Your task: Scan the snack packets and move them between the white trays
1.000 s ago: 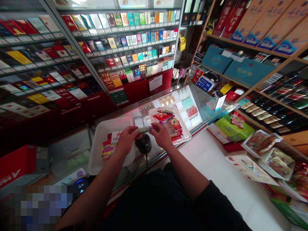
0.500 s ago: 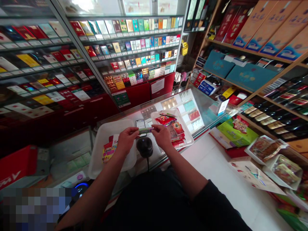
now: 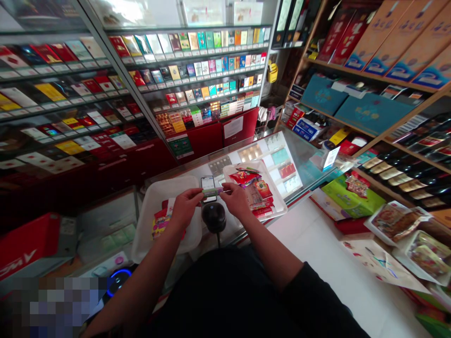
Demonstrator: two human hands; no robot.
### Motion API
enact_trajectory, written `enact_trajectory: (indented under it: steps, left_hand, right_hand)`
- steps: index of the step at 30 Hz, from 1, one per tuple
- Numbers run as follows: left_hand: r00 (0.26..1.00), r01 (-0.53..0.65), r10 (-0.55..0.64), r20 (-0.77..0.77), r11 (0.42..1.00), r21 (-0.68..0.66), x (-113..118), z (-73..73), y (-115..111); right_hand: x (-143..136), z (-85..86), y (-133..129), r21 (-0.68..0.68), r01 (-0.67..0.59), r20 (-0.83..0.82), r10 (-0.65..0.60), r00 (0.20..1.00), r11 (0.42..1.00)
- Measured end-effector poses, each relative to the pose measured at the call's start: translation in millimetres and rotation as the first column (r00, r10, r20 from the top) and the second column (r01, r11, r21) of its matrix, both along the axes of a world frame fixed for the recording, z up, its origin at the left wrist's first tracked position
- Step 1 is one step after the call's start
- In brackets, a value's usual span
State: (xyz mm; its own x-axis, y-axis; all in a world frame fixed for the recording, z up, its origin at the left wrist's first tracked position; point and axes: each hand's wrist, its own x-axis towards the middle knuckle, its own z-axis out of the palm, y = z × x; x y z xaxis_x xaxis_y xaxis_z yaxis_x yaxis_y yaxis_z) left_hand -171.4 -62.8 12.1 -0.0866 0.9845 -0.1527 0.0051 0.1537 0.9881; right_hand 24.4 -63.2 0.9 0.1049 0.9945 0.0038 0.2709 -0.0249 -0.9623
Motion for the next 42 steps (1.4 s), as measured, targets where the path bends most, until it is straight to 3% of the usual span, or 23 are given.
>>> enact_trajectory:
  steps: [4, 12, 21, 28, 33, 38, 42]
  left_hand:
    - [0.995, -0.004, 0.004, 0.097, 1.000, 0.002, 0.1, -4.2, 2.2]
    - [0.999, 0.013, -0.014, 0.049, 1.000, 0.013, -3.0, -12.2, 3.9]
    - [0.987, 0.014, -0.014, 0.158, 1.000, 0.001, -3.6, -20.4, 6.8]
    - [0.998, -0.024, 0.025, 0.050, 0.999, -0.027, -5.3, -31.9, 13.2]
    - [0.980, -0.011, 0.021, -0.198, 0.999, 0.050, -8.0, -34.3, 13.5]
    - [0.957, 0.035, -0.009, -0.291, 0.996, 0.084, -10.2, -30.9, 10.7]
    - [0.933, 0.104, -0.076, -0.352, 0.993, 0.059, -10.9, -32.7, 7.0]
  right_hand:
    - [-3.1, 1.0, -2.0, 0.018, 0.006, 0.013, -0.006, 1.000, 1.000]
    - [-4.0, -7.5, 3.3, -0.039, 0.026, -0.002, -0.026, 1.000, 0.999]
    - [-10.5, -8.6, 10.8, -0.032, 0.018, -0.214, -0.024, 0.977, 0.999]
    - [-10.8, -22.2, 15.2, -0.028, 0.060, -0.030, -0.061, 0.998, 0.998]
    - [-11.5, -24.4, 13.6, -0.058, 0.129, 0.049, -0.126, 0.991, 0.990]
    - [-10.5, -17.1, 9.4, -0.010, 0.113, 0.268, -0.106, 0.958, 0.994]
    - [-11.9, -22.1, 10.5, 0.003, 0.076, 0.357, -0.072, 0.931, 0.997]
